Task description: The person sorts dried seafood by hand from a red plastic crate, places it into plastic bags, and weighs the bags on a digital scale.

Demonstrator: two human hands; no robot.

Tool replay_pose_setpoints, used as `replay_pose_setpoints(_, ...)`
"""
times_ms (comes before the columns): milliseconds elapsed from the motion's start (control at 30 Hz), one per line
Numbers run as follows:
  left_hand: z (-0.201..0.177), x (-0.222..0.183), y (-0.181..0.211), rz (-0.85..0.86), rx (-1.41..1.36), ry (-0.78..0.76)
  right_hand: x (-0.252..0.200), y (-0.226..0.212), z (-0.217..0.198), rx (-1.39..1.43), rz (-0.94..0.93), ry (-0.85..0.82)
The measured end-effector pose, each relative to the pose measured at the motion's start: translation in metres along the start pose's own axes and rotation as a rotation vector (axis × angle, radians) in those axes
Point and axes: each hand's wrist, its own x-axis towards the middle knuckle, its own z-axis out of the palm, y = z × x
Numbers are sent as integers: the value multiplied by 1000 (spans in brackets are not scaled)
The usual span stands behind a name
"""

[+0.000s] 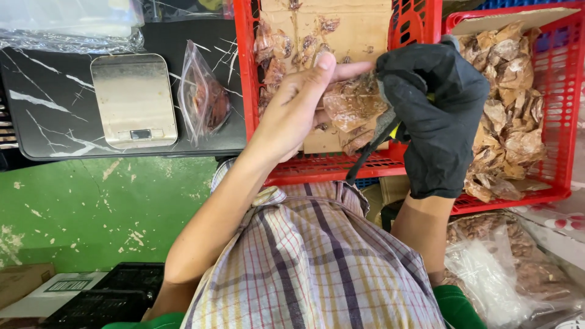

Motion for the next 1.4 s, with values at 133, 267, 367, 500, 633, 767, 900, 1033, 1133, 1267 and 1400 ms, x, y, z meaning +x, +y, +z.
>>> replay_pose_setpoints(133, -1, 3, 1, -61, -13, 9, -1, 3, 2, -28, 17, 41)
replay_pose_setpoints(267, -1, 3, 4, -81, -119, -29, -1, 5, 5, 28, 56, 68)
replay_pose_setpoints(367, -1, 1, 9, -10, 33, -23, 0, 6, 4, 23, 53, 64)
replay_pose_setpoints(500, -14, 9, -14, 310, 204, -129, 4, 19, -2, -15, 9, -8)
replay_pose_setpoints(633, -44, 14, -23, 386, 487, 44, 13, 32, -17, 159, 168, -265)
replay_pose_setpoints(767, -71, 7, -21, 345, 604, 251, -12, 132, 2, -537, 445, -967)
replay_pose_setpoints(900, -76, -2, -18, 367, 610, 297, -36, 210, 59, -560, 13, -739)
replay_pose_setpoints(1033, -71, -1, -35, 417, 654, 372, -33, 248, 117, -622, -220, -802)
replay_pose_setpoints(1133, -65, -7, -40, 465, 645, 416, -41, 244, 116, -693, -492, -741)
replay_pose_setpoints(1267, -70, -12, -54, 435, 615, 420, -35, 268, 114, -478, -210, -687)
replay_pose_setpoints(1400, -72, -17, -79, 322, 528, 408, -27, 248, 105, -37, 455, -431)
